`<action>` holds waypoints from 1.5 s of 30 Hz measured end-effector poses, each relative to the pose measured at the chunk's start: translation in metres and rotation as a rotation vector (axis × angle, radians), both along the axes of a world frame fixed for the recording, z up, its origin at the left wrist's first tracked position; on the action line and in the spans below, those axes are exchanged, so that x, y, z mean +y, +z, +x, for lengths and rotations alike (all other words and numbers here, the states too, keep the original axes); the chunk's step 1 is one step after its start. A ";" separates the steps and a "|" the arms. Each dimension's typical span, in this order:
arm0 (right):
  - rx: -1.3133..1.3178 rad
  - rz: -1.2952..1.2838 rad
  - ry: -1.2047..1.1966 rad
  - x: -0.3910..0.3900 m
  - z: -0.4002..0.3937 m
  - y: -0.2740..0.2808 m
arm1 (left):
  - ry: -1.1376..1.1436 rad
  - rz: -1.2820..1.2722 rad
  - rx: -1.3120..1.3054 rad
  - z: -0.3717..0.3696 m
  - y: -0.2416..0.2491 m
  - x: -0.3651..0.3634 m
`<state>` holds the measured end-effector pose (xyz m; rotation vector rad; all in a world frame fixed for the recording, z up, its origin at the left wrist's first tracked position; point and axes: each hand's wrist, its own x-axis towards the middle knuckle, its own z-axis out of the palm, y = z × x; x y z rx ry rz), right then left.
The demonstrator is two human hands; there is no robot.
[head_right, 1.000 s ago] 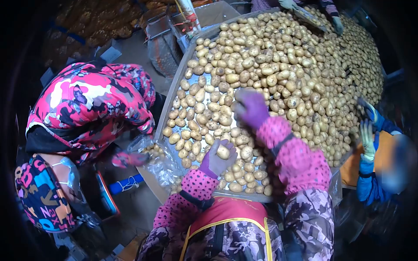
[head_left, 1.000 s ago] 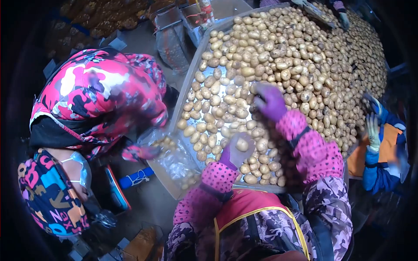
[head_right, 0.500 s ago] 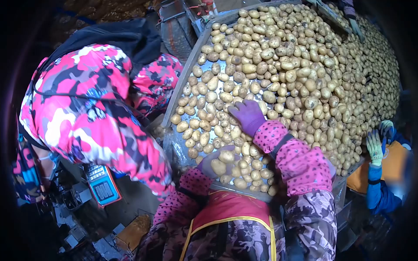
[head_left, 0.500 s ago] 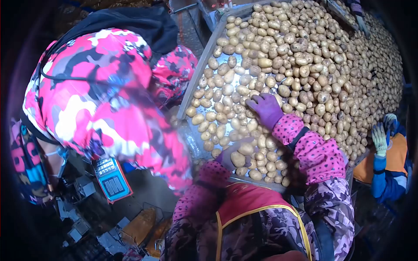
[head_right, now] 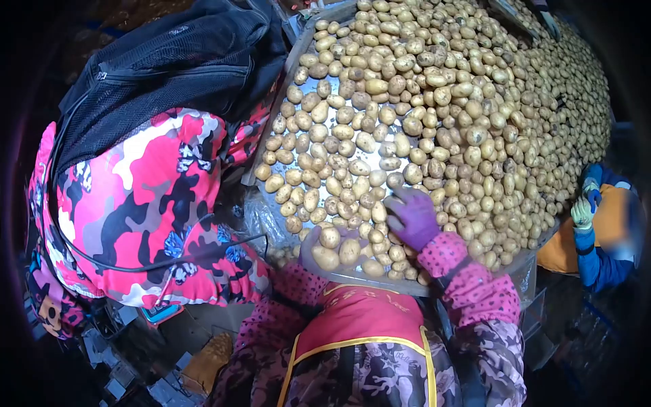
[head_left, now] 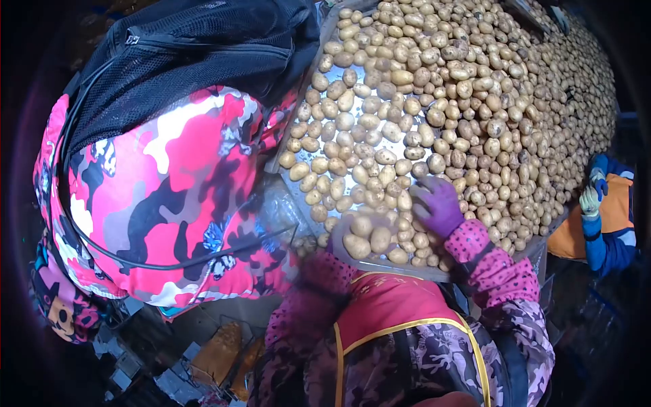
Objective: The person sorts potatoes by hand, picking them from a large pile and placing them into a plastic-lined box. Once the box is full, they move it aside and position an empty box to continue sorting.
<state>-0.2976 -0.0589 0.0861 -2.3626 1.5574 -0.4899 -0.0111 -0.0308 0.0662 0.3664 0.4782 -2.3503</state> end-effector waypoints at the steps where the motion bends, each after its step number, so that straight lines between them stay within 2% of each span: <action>1: 0.005 0.094 -0.070 0.014 -0.017 -0.005 | -0.058 -0.095 -0.063 0.006 -0.002 0.005; 3: 0.016 0.174 -0.134 0.016 -0.023 0.000 | -0.162 -0.304 -0.190 0.017 -0.013 0.010; 5: 0.277 -0.113 -0.275 0.007 -0.016 0.011 | -0.269 -0.505 -0.328 0.028 -0.023 0.018; 6: 0.276 -0.119 -0.271 -0.005 -0.007 0.010 | -0.318 -0.610 -0.400 0.031 -0.030 0.019; 7: 0.064 -0.100 -0.128 -0.017 0.009 0.005 | -0.311 -0.613 -0.401 0.033 -0.044 0.023; 8: -0.149 -0.076 0.015 -0.028 0.027 0.001 | -0.291 -0.441 -0.366 0.036 -0.067 0.031; 9: -0.062 0.023 0.048 -0.036 0.047 -0.001 | -0.269 -0.267 -0.332 0.040 -0.079 0.039; 10: 0.024 0.123 0.082 -0.045 0.064 -0.004 | -0.264 -0.265 -0.339 0.042 -0.078 0.043; 11: 0.115 0.142 0.074 -0.053 0.074 -0.007 | -0.212 -0.323 -0.472 0.043 -0.077 0.048; 12: 0.140 -0.057 0.088 -0.056 0.071 -0.014 | -0.162 -0.380 -0.606 0.047 -0.075 0.054; 13: 0.196 -0.046 0.052 -0.063 0.058 -0.027 | -0.071 -0.108 -0.429 0.042 -0.003 0.034; 14: 0.256 -0.038 0.017 -0.072 0.045 -0.039 | -0.068 -0.105 -0.430 0.047 -0.004 0.038; 16: 0.258 -0.118 -0.065 -0.084 0.032 -0.010 | -0.158 -0.291 -0.609 0.055 -0.013 0.047; 17: 0.263 -0.082 -0.124 -0.090 0.023 -0.012 | -0.212 -0.567 -0.696 0.064 -0.035 0.056; 18: 0.306 -0.198 -0.196 -0.088 0.021 0.003 | -0.217 -0.571 -0.687 0.066 -0.031 0.057; 20: 0.314 -0.243 -0.356 -0.078 0.011 0.017 | -0.115 -0.270 -0.597 0.064 -0.009 0.053; 21: 0.307 -0.328 -0.364 -0.066 0.012 0.018 | -0.178 -0.399 -0.731 0.066 -0.003 0.049; 22: 0.298 -0.411 -0.369 -0.048 0.017 0.019 | -0.182 -0.406 -0.722 0.068 -0.004 0.048; 24: 0.023 -0.203 -0.264 -0.003 0.055 0.038 | -0.239 -0.466 -0.748 0.071 -0.010 0.046; 25: -0.013 -0.044 -0.147 0.023 0.066 0.022 | -0.231 -0.665 -0.653 0.074 -0.012 0.046; 26: 0.204 0.158 0.011 0.048 0.084 0.036 | -0.247 -0.679 -0.636 0.073 -0.013 0.042; 27: 0.057 -0.020 0.122 0.073 0.086 0.021 | -0.257 -0.554 -0.563 0.071 -0.014 0.037; 28: 0.065 -0.020 0.097 0.076 0.077 0.016 | -0.269 -0.425 -0.493 0.070 -0.016 0.035; 29: 0.094 0.079 -0.035 0.077 0.063 0.011 | -0.326 -0.519 -0.642 0.069 -0.028 0.036; 30: 0.118 0.176 -0.164 0.074 0.052 0.006 | -0.339 -0.527 -0.634 0.067 -0.028 0.033; 31: 0.175 -0.005 -0.180 0.068 0.055 0.011 | -0.357 -0.508 -0.627 0.065 -0.023 0.031; 32: 0.170 -0.014 -0.236 0.065 0.057 0.019 | -0.379 -0.490 -0.617 0.062 -0.017 0.028; 33: 0.190 -0.033 -0.279 0.068 0.061 0.019 | -0.355 -0.289 -0.645 0.047 0.019 0.018; 34: 0.209 -0.054 -0.314 0.071 0.064 0.019 | -0.367 -0.305 -0.640 0.044 0.026 0.013; 35: 0.211 -0.058 -0.329 0.075 0.062 0.023 | -0.375 -0.263 -0.594 0.044 0.031 0.011; 36: 0.102 0.042 -0.297 0.080 0.059 0.032 | -0.385 -0.221 -0.550 0.044 0.032 0.010; 37: -0.006 0.140 -0.259 0.081 0.054 0.040 | -0.348 -0.127 -0.400 0.043 0.033 0.008; 38: -0.005 0.139 -0.265 0.076 0.047 0.043 | -0.353 -0.129 -0.398 0.043 0.027 0.010; 40: 0.067 -0.165 -0.622 0.050 0.023 0.046 | -0.362 -0.134 -0.335 0.043 0.014 0.011; 42: 0.106 -0.151 -0.723 0.038 -0.004 -0.023 | -0.391 -0.152 -0.306 0.036 0.016 0.009; 44: 0.175 -0.012 -0.773 0.027 -0.002 -0.029 | -0.434 -0.180 -0.267 0.023 0.019 0.004; 45: 0.108 0.003 -0.748 0.027 0.001 -0.026 | -0.412 -0.159 -0.238 0.015 0.024 0.001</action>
